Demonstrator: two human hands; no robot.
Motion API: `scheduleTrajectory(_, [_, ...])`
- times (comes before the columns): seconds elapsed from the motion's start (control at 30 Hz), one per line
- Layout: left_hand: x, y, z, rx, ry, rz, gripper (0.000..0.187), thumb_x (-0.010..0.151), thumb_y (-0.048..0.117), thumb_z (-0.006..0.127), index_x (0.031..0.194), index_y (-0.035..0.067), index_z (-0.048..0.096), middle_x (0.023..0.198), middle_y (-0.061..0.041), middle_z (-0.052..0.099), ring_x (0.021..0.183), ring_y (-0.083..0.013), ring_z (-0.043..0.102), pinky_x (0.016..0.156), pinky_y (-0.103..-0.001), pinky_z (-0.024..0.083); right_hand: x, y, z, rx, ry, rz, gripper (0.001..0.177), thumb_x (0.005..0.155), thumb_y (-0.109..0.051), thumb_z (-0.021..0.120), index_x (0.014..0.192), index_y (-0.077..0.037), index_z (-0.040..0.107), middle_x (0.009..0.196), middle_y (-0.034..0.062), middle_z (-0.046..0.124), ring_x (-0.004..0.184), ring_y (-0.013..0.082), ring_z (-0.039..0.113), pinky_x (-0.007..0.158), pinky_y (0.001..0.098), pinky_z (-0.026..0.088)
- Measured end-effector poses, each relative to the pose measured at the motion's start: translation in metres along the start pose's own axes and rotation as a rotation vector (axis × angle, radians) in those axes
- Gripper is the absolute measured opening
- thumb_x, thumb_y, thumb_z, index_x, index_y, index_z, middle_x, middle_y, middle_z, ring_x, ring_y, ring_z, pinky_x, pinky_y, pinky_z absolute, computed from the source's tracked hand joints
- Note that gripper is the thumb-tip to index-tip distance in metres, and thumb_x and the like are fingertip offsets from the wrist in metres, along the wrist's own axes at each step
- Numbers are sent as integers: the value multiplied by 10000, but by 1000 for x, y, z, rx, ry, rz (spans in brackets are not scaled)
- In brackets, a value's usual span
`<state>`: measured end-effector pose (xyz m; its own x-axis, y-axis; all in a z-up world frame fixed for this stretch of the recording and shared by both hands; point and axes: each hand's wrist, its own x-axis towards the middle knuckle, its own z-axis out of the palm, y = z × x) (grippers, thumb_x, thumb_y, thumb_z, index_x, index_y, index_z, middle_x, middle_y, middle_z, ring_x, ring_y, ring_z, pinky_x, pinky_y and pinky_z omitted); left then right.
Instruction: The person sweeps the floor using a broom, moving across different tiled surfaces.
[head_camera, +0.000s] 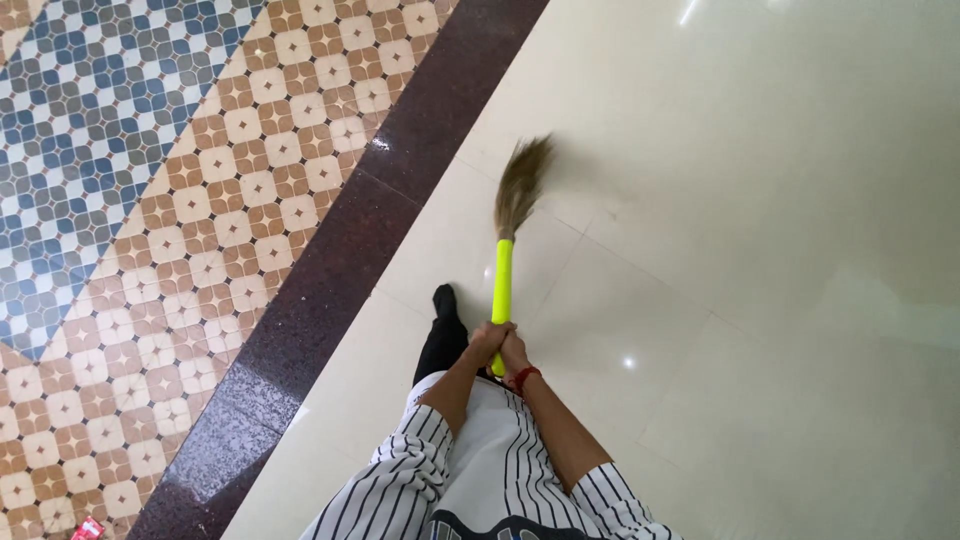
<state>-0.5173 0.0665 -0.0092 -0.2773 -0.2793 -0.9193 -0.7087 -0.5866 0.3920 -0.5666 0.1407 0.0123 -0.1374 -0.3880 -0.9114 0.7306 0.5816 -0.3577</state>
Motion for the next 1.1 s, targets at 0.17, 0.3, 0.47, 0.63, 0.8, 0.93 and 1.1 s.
scheduleTrajectory(0.17, [-6,-2,-20,-102,134,-28,572,886,439,654,1191,-44,667,1073,-194,732,956,-345,738,761,-478,607,11,3,8,-102,30,-26,531,1066,-487,294,1027,-42,581,699,112,591,477,223,539,405,383,425])
scheduleTrajectory(0.3, [-2,6,-60,-3,94,-2,631,900,482,631,1193,-77,640,1092,-264,732,959,-403,749,745,-505,604,15,10,44,-39,77,-55,558,1066,-489,277,1030,-20,577,703,128,604,479,234,550,410,390,454])
scheduleTrajectory(0.47, [9,12,-125,110,63,18,712,879,513,707,1291,-49,562,1196,-282,649,1040,-401,684,777,-526,617,35,8,120,153,63,-6,507,1065,-487,274,1051,-37,507,715,113,575,480,229,539,399,393,441])
scheduleTrajectory(0.63, [9,24,-174,-55,54,-18,622,848,440,727,1200,-67,646,1147,-249,730,984,-350,750,777,-461,628,50,-13,158,90,24,-28,424,1080,-434,387,1124,-44,546,768,102,610,524,207,569,419,375,449])
scheduleTrajectory(0.8, [8,48,-169,-5,60,-5,558,887,422,673,1152,-68,648,1110,-262,732,966,-365,748,766,-482,617,44,-33,157,82,48,-59,556,1069,-516,301,1106,-19,548,737,126,602,493,230,543,421,386,448])
scheduleTrajectory(0.93, [19,50,-175,45,8,120,562,902,412,663,1126,-103,662,1096,-289,718,981,-382,736,793,-473,610,42,-31,160,74,99,-58,569,1064,-535,280,1079,-34,549,696,114,573,476,220,522,427,380,449])
scheduleTrajectory(1.1, [27,60,-190,11,-21,103,559,873,422,705,1132,-72,669,1117,-267,708,1003,-354,731,817,-436,607,59,-44,180,100,44,-43,526,1076,-530,313,1063,-52,534,686,96,560,484,207,527,415,372,430])
